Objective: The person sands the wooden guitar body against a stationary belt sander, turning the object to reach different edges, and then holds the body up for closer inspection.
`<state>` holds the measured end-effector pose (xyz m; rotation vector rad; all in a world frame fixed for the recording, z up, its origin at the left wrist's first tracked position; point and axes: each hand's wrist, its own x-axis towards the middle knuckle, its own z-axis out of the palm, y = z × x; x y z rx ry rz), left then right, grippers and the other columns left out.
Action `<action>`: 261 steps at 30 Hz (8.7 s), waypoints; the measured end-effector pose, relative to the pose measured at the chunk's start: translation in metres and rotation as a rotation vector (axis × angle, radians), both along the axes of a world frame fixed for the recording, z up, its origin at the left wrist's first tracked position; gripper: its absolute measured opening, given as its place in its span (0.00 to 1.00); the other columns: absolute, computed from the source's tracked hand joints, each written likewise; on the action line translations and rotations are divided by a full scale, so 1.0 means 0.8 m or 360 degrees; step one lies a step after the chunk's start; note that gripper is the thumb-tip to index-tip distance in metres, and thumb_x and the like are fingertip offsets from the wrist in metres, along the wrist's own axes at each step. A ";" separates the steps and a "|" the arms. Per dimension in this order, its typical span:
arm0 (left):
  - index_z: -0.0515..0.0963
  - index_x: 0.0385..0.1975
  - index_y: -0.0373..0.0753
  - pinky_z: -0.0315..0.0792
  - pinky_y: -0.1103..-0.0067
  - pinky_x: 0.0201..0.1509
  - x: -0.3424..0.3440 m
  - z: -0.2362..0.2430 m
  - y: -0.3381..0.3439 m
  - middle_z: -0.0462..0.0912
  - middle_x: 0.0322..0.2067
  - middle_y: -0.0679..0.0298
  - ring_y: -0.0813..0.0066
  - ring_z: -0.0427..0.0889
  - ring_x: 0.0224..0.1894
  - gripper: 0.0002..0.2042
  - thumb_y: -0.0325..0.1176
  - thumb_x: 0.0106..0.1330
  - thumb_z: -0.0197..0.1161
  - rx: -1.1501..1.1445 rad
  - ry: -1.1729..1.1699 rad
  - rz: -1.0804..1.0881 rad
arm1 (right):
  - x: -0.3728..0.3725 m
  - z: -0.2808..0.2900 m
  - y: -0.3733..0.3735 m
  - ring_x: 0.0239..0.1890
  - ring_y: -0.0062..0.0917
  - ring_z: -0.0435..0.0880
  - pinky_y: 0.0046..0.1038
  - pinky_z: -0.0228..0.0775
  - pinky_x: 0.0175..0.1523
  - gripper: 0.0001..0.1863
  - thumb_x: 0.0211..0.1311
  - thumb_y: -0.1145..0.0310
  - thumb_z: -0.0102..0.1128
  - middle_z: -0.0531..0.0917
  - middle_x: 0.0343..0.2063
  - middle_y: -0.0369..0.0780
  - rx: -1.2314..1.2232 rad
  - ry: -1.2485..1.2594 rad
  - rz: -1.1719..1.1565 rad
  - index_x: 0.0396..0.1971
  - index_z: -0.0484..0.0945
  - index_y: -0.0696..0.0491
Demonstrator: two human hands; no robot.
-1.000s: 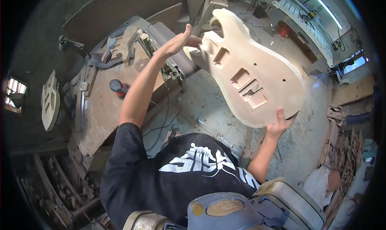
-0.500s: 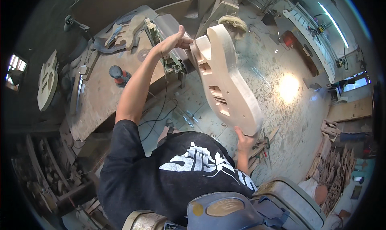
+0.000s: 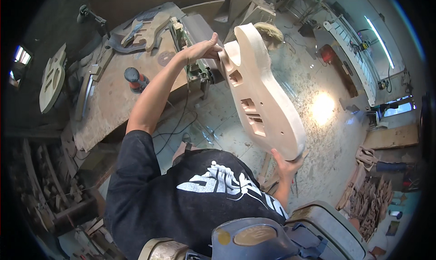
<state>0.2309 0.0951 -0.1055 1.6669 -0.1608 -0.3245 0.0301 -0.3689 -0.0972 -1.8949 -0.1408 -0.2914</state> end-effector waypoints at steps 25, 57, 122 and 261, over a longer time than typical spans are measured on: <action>0.57 0.69 0.24 0.75 0.71 0.59 -0.039 0.043 -0.036 0.81 0.35 0.63 0.67 0.85 0.43 0.55 0.78 0.64 0.31 -0.0826 0.0445 0.0440 | 0.211 0.432 0.183 0.41 0.25 0.86 0.25 0.76 0.49 0.35 0.52 0.53 0.71 0.85 0.43 0.43 -0.1129 -0.0884 0.0812 0.57 0.77 0.58; 0.67 0.65 0.27 0.58 0.64 0.74 -0.017 -0.009 -0.016 0.75 0.59 0.42 0.51 0.72 0.66 0.57 0.80 0.61 0.23 0.0100 -0.0025 0.0216 | -0.019 0.052 0.005 0.43 0.31 0.80 0.34 0.74 0.49 0.39 0.44 0.61 0.83 0.78 0.40 0.45 -0.0497 -0.0172 0.0011 0.50 0.65 0.59; 0.62 0.67 0.24 0.74 0.59 0.61 -0.178 0.016 -0.188 0.70 0.63 0.40 0.47 0.81 0.56 0.58 0.81 0.58 0.39 -0.1383 0.0394 -0.0725 | 0.292 0.203 -0.211 0.32 0.30 0.87 0.31 0.80 0.43 0.19 0.60 0.55 0.63 0.88 0.37 0.45 0.0627 0.1646 0.0387 0.41 0.84 0.56; 0.70 0.56 0.29 0.72 0.64 0.66 -0.690 0.040 0.040 0.75 0.56 0.36 0.50 0.78 0.60 0.39 0.60 0.77 0.21 -0.0857 -0.0394 0.1956 | -0.030 -0.173 0.365 0.64 0.37 0.70 0.45 0.64 0.66 0.44 0.62 0.28 0.48 0.71 0.63 0.40 0.1399 0.1322 0.1071 0.68 0.65 0.48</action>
